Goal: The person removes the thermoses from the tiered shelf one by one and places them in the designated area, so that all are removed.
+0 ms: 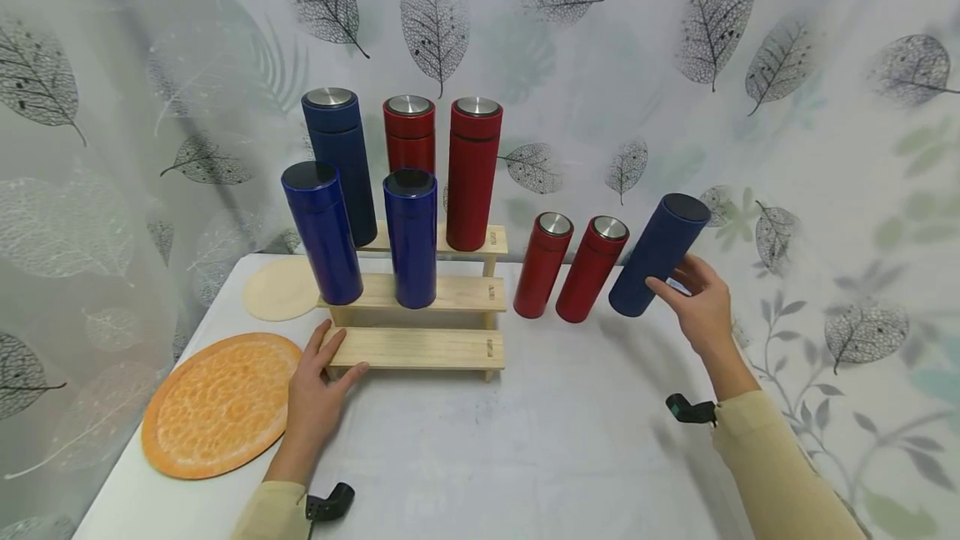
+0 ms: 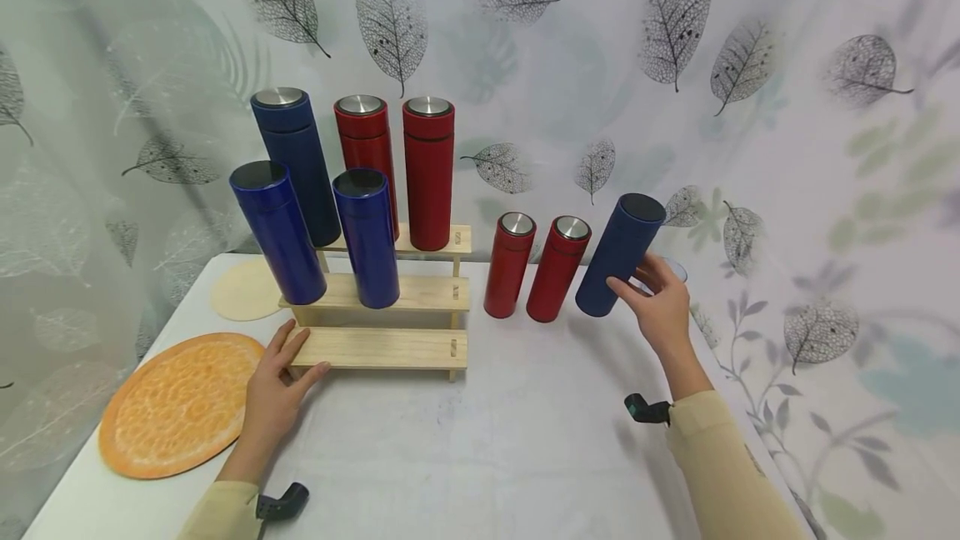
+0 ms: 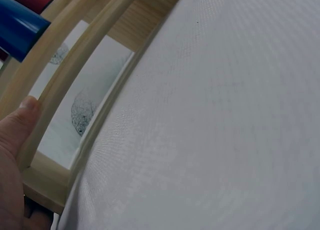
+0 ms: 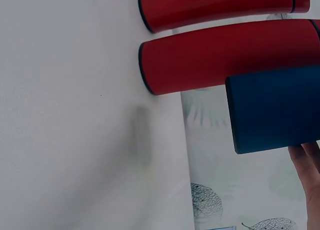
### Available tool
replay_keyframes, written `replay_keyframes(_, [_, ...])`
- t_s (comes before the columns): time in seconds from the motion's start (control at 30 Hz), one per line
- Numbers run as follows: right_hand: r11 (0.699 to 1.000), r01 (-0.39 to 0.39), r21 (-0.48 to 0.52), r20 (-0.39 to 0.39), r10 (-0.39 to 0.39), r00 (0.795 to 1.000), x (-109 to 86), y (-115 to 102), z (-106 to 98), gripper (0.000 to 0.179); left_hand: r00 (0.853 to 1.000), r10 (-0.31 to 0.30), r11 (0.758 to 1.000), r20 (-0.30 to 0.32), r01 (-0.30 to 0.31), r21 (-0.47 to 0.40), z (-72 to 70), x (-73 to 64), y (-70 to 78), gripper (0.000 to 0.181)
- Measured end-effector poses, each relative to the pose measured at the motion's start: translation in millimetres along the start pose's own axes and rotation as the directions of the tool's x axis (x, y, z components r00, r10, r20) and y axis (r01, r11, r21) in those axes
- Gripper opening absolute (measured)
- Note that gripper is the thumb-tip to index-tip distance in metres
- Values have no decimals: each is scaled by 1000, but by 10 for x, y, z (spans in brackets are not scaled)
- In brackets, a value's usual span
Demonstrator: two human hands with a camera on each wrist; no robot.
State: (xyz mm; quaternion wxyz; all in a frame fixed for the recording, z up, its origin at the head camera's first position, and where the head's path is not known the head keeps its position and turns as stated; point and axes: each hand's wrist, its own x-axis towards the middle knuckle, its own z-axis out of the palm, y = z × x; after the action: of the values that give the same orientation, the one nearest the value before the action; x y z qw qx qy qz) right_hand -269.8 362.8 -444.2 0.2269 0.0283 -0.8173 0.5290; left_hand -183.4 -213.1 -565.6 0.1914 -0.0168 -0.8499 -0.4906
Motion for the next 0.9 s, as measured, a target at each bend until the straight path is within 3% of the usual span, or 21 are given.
replay_keyframes(0.53, [992,-111,-59,-2,111,994,61,226,93,68,1000,2,1000,-9,-2,-19,-7,-6,24,71])
replay_keyframes(0.9, [988,-121,-93,-5,121,993,23,322,162,71,1000,2,1000,-8,-2,-3,2,2,8,71])
